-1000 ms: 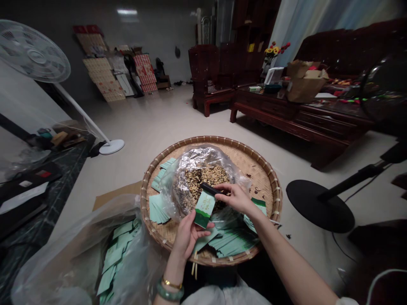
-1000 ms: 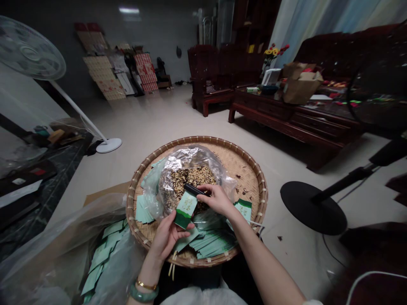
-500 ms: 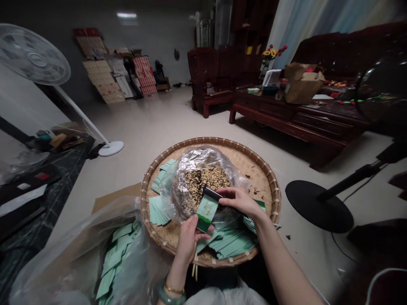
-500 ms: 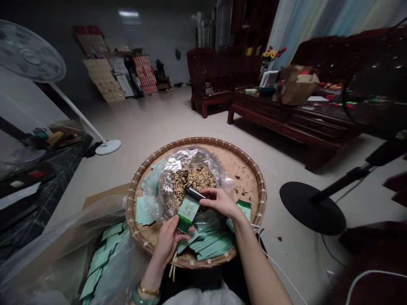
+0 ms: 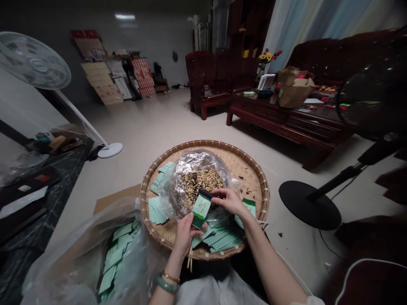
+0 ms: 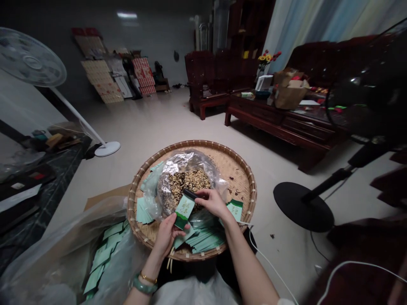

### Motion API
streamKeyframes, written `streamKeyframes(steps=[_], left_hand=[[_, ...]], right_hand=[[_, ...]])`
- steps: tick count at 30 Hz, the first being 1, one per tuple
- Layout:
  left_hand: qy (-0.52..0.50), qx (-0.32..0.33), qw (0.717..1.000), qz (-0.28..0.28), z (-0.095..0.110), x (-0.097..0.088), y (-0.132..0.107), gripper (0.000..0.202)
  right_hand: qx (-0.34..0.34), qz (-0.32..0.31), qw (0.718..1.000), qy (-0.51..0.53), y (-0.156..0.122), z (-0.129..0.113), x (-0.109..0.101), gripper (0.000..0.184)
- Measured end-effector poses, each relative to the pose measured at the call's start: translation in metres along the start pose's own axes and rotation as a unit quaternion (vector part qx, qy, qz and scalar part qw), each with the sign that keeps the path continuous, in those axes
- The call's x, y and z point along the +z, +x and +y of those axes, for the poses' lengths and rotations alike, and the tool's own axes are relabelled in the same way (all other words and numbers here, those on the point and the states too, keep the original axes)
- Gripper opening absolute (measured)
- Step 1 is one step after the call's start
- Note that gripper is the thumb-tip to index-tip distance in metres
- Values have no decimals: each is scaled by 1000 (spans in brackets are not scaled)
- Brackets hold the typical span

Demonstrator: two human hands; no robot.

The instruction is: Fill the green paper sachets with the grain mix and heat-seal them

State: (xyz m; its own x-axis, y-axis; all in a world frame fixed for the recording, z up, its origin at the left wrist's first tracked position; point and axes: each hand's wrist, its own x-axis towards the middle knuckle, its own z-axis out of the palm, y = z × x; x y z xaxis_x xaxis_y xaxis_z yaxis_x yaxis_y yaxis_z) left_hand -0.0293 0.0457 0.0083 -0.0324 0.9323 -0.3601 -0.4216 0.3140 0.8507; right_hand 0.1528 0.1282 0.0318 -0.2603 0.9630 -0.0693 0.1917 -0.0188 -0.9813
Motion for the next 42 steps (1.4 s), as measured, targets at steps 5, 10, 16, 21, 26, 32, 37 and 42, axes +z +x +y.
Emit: streamKeyframes(steps=[5,10,16,21,26,32,37,42], left_hand=[[-6,-9,1000,3,2,0,1,44],[-6,-21,1000,-3,2,1,4,43],[8,-35,999,10,7,5,6,45],[11,-29,998,58,16,-4,5,47],[8,-8,998,66,29,-19,4,47],[28,-13,998,52,28,-16,6,50],[85,-23,996,-4,24,-9,2,49],[113,-24,993,-30,24,-8,-2,50]], right_hand=[[6,-16,1000,3,0,-2,-1,37],[10,-4,1000,18,5,1,-2,36],[22,-10,998,52,10,7,-3,44],[2,26,999,47,8,13,-18,48],[-78,61,984,-146,0,27,-29,48],[-153,119,956,-220,-4,15,-8,31],[-153,38,970,-187,9,-22,16,25],[-174,43,968,-178,20,-29,34,30]])
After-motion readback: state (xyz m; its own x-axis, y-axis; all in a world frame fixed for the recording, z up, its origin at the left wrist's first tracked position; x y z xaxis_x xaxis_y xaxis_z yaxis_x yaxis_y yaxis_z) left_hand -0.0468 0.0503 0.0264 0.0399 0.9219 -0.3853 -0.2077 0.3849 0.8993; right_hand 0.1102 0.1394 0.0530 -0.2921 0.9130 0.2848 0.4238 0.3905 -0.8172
